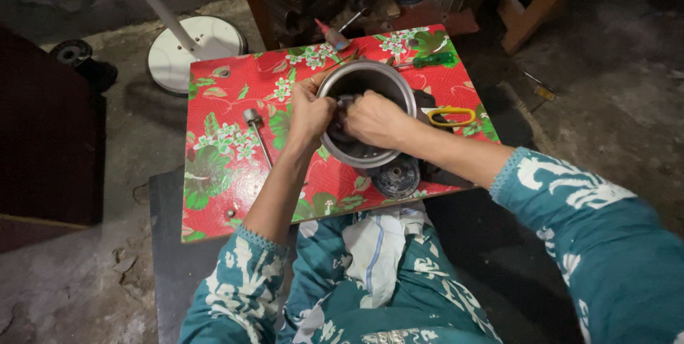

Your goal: The person disassembles the base of a blender, wipes various internal components with a cloth, and reinserts a metal rod and plastic parts by hand.

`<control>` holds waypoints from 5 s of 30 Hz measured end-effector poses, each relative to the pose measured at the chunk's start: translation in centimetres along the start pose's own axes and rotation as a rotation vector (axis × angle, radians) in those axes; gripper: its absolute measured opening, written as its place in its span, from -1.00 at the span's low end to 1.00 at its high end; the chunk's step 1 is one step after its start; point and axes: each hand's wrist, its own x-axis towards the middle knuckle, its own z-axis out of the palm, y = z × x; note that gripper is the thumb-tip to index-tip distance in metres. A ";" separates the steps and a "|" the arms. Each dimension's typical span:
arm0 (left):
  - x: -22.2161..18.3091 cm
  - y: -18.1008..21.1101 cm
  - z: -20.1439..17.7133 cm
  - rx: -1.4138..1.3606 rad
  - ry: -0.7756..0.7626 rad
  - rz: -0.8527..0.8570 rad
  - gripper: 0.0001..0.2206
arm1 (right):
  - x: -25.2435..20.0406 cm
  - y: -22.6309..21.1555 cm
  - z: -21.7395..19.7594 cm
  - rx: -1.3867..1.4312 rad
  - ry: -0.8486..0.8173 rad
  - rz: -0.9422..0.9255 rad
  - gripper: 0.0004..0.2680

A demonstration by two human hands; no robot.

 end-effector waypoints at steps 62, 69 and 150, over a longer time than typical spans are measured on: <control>1.5 -7.3 -9.5 -0.751 -0.090 -0.271 -0.34 | -6.5 -4.2 -4.2 2.154 0.830 0.580 -0.32; 1.5 -4.8 -6.3 -0.721 0.361 0.205 -0.68 | -2.9 -6.1 -6.4 1.439 1.011 1.182 -0.35; -3.8 -12.2 -9.7 -0.828 0.210 -0.220 -0.48 | -3.7 -2.1 -2.3 1.344 0.970 1.067 -0.92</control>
